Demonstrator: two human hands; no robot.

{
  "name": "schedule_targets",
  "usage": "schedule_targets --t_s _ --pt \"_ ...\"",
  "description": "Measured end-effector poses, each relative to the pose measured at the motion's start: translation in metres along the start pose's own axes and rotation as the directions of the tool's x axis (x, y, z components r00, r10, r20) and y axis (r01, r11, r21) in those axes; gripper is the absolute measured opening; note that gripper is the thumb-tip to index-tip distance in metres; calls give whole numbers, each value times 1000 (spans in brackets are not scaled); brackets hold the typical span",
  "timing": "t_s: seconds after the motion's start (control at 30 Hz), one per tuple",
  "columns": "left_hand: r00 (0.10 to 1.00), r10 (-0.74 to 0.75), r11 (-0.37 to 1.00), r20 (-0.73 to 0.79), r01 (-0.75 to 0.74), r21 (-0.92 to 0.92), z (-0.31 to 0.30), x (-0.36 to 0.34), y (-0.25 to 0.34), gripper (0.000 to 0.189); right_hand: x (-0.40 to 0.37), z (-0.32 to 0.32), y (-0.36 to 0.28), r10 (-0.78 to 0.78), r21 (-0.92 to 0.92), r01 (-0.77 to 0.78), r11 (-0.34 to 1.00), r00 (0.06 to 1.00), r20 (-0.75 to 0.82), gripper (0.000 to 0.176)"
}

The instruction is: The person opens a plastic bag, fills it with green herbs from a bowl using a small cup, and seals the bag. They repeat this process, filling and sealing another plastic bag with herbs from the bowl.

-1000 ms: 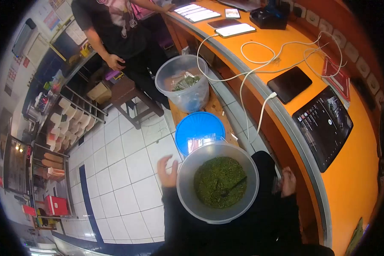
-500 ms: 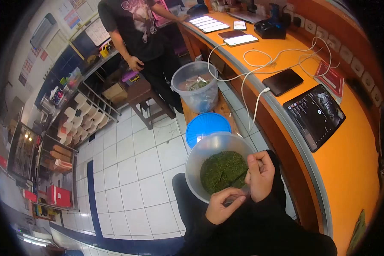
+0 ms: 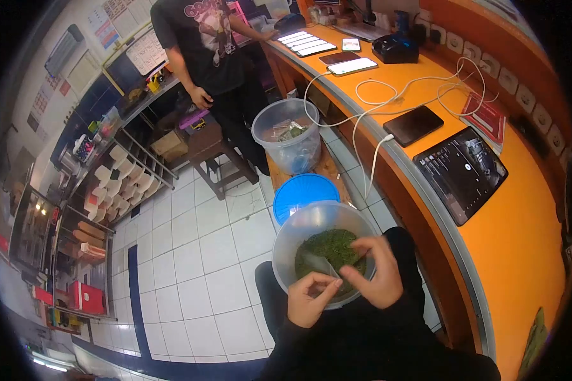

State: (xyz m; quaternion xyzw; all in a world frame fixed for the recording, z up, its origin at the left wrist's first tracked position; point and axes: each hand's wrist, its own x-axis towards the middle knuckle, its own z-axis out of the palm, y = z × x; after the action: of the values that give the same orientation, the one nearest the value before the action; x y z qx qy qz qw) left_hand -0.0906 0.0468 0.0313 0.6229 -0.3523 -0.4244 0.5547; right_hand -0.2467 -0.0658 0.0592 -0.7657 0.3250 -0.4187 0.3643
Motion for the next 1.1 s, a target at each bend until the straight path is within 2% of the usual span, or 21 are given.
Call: schedule_targets --t_s 0.03,0.07,0.1,0.13,0.2,0.3,0.43,0.53,0.57,0.6,0.7,0.77,0.83,0.9,0.93,0.97,1.0,1.03,1.1 --pt "1000 0 1000 -1 0 -1 0 2 -3 14 -2 0 0 45 85 -58 995 988 149 44" --pt "998 68 998 -1 -68 7 1 5 -8 15 -4 1 1 46 85 -60 995 988 150 44" --pt "991 137 990 0 -137 17 1 6 -11 16 -5 4 3 99 123 -134 983 961 259 38" --pt "990 138 990 -3 -138 18 0 6 -11 16 -5 6 4 141 154 -209 966 920 367 33" --pt "982 184 957 28 -186 224 -3 7 -8 17 -3 8 6 143 172 -219 960 917 373 30" --pt "993 115 983 39 -120 143 -5 8 -9 18 -2 4 10 164 197 -252 947 912 376 25" --pt "990 127 982 66 -135 131 -7 11 -9 17 0 -3 11 187 138 -274 952 875 447 21" --pt "976 188 963 111 -206 177 -6 12 -4 12 -4 1 13 219 77 -296 952 835 504 20" --pt "969 188 935 163 -227 274 -5 12 2 14 -8 4 15 233 66 -312 948 819 524 20" --pt "960 182 896 212 -250 366 -5 12 5 16 -10 5 16 234 67 -313 947 818 526 20" --pt "943 215 909 254 -289 301 -5 14 1 20 -11 7 20 269 37 -339 940 805 529 22" --pt "933 226 901 282 -310 303 -6 15 0 18 -12 5 23 305 19 -386 922 756 579 24" --pt "923 234 893 307 -328 307 -7 15 -2 15 -13 6 23 299 -10 -355 935 770 563 24" --pt "905 333 841 265 -412 351 -4 16 -8 13 -15 8 24 292 -41 -323 946 786 545 24" --pt "904 333 841 266 -413 351 -1 15 -8 13 -17 11 24 274 -44 -289 956 832 483 24" --pt "904 380 819 199 -428 381 4 14 -6 12 -18 13 24 252 -50 -255 966 872 420 25" --pt "896 425 797 131 -439 414 7 13 -4 12 -17 14 21 252 -49 -256 966 872 420 25" --pt "896 424 798 131 -438 414 8 13 -6 12 -15 14 17 248 -52 -247 968 894 373 25" --pt "844 526 695 102 -496 520 11 16 -9 11 -13 15 13 242 -57 -237 970 914 325 24"
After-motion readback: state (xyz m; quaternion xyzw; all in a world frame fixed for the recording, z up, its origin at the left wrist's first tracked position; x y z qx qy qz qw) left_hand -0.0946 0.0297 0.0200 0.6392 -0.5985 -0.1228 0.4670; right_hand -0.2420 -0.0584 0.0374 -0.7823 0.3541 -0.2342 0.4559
